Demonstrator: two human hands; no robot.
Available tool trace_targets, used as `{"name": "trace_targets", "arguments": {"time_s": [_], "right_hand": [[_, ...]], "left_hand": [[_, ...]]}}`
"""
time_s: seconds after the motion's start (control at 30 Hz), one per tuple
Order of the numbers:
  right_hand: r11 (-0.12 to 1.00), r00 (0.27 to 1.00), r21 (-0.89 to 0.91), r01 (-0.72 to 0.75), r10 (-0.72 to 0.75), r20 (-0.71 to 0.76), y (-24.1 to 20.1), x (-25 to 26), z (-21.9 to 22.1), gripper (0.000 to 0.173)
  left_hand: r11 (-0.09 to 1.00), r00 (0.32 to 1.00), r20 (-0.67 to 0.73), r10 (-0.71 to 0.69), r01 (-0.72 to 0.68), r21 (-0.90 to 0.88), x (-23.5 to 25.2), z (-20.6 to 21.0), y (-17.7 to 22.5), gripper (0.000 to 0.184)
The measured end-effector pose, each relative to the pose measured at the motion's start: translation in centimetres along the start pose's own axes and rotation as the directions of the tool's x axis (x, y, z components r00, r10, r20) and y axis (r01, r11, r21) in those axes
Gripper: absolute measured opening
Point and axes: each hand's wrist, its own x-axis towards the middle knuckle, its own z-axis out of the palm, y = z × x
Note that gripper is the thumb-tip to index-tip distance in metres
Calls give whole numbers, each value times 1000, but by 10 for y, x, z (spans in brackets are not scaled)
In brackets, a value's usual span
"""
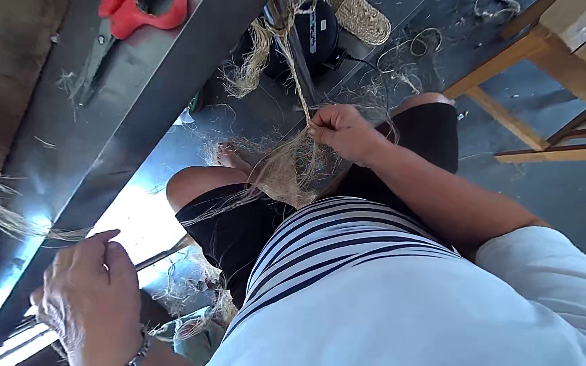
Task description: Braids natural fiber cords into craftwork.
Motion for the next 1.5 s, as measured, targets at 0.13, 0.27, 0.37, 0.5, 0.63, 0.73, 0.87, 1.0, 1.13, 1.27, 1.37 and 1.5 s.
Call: {"name": "trace_targets", "arguments": {"time_s": [0.13, 0.27, 0.37, 0.5, 0.63, 0.73, 0.87, 1.0, 1.13, 1.27, 1.37, 1.5], "right_hand": [[996, 1000, -87, 28, -29, -7, -3, -2, -1, 16], [994, 999, -108, 32, -33, -10, -6, -6, -1, 16], [988, 999, -153, 24, -28, -23, -4, -7, -4, 17], [985, 999, -168, 42, -43, -2, 7, -6, -12, 20], [983, 995, -156, 95, -90, 43, 14, -1, -14, 21], [987, 993, -121, 108, -100, 69, 19, 1, -15, 19], [971, 987, -196, 135, -115, 109, 21, 5, -37, 23], [834, 995, -551, -1, -57, -87, 23, 9, -64, 26], [786, 891, -606, 120, -355, -284, 10, -17, -43, 26], [977, 960, -172, 124, -162, -228, 13, -34, -4, 26], [945, 991, 309, -112, 129, -35, 19, -29, 17, 18], [716, 951, 639, -283, 294, 92, -6, -36, 16, 26]], "left_hand": [[714, 858, -199, 474, -507, -482, 30, 16, 93, 37], [599, 787, 142, 601, -326, -731, 99, 89, 185, 43], [436, 768, 284, 574, 7, -900, 105, 125, 221, 33], [382, 747, 277, 605, 34, -924, 100, 139, 226, 16], [383, 744, 249, 620, -10, -923, 108, 145, 222, 15], [343, 704, 301, 643, 87, -935, 111, 146, 221, 18], [319, 664, 351, 660, 175, -931, 114, 143, 219, 22], [341, 672, 372, 640, 185, -922, 114, 146, 222, 21], [301, 735, 299, 609, 135, -944, 109, 148, 227, 24], [280, 794, 225, 565, 73, -957, 102, 147, 233, 24], [285, 805, 215, 553, 59, -957, 96, 144, 237, 19], [244, 833, 294, 469, 198, -949, 88, 140, 239, 22]]}}
